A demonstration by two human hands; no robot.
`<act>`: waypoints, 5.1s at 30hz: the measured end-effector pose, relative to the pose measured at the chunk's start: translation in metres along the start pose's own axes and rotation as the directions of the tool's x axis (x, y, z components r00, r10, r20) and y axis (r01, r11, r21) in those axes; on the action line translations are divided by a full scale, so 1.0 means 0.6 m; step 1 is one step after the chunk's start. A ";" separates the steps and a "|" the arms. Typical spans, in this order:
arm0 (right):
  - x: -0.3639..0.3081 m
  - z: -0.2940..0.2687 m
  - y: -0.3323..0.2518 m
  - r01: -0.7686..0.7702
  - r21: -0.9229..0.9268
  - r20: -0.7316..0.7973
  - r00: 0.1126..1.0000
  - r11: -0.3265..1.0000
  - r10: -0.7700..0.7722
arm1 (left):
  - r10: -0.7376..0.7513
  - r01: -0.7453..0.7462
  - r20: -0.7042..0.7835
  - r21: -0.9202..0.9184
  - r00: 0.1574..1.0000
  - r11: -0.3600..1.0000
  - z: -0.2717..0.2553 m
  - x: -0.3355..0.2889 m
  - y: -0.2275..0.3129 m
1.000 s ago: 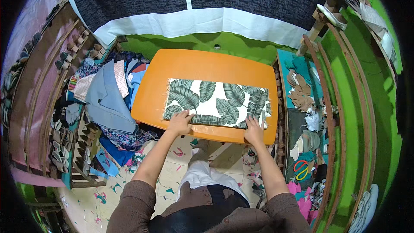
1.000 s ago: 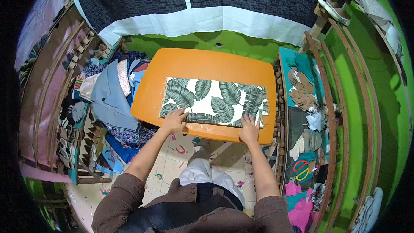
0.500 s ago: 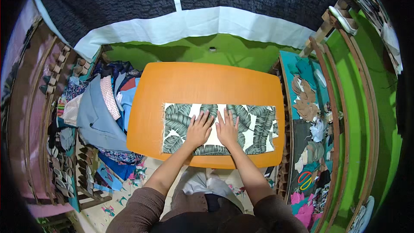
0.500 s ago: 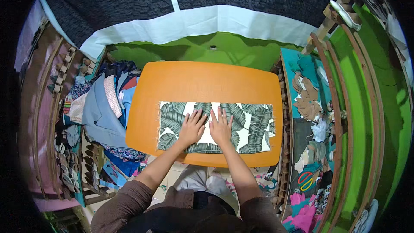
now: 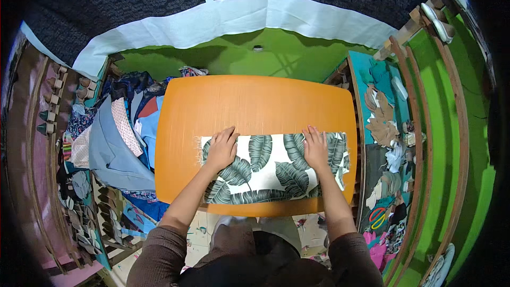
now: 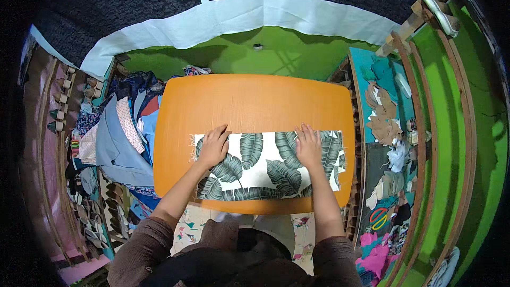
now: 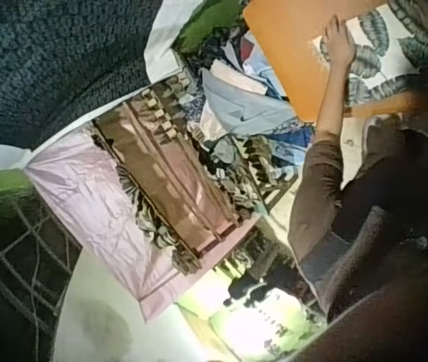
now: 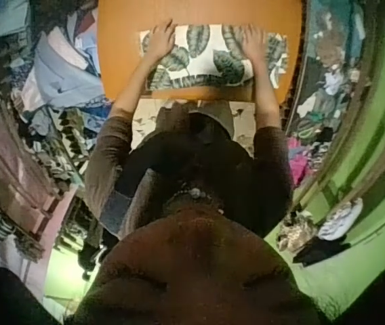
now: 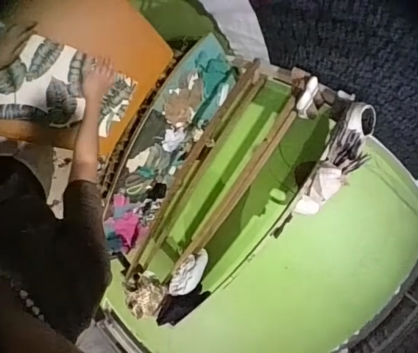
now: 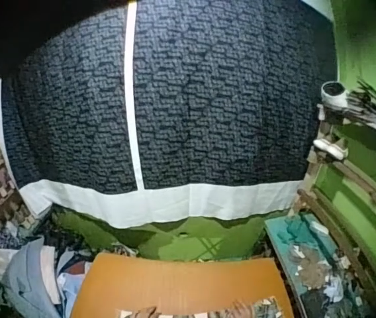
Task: The recorder folds several pieces of fabric individually on a table and stacks them on a shelf.
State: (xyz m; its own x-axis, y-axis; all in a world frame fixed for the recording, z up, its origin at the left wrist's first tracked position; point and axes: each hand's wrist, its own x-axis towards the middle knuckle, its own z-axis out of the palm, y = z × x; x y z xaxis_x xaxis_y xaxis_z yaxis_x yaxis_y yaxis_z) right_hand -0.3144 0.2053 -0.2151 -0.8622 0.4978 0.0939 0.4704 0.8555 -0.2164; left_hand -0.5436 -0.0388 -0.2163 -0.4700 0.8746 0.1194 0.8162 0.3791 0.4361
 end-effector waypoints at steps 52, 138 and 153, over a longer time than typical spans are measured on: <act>-0.131 -0.080 0.083 0.351 0.018 -0.041 0.936 0.936 -0.350 | 0.270 -0.269 0.001 0.078 0.963 0.960 0.171 0.018 0.345; 0.100 0.047 -0.205 0.558 0.242 0.117 0.795 0.794 -0.595 | -0.526 0.567 -0.211 0.281 0.824 0.775 0.045 -0.045 0.155; 0.161 0.067 -0.204 0.153 0.204 0.069 0.983 0.967 -0.170 | -0.715 0.733 -0.172 0.081 0.678 0.675 -0.012 -0.027 -0.045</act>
State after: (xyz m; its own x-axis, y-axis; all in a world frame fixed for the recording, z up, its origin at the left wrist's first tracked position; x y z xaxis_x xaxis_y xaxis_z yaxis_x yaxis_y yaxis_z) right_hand -0.4629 0.1427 -0.2188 -0.9405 0.3340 0.0623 0.2845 0.8745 -0.3928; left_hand -0.5604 -0.0652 -0.2235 -0.9599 0.2695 -0.0772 0.2339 0.9216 0.3099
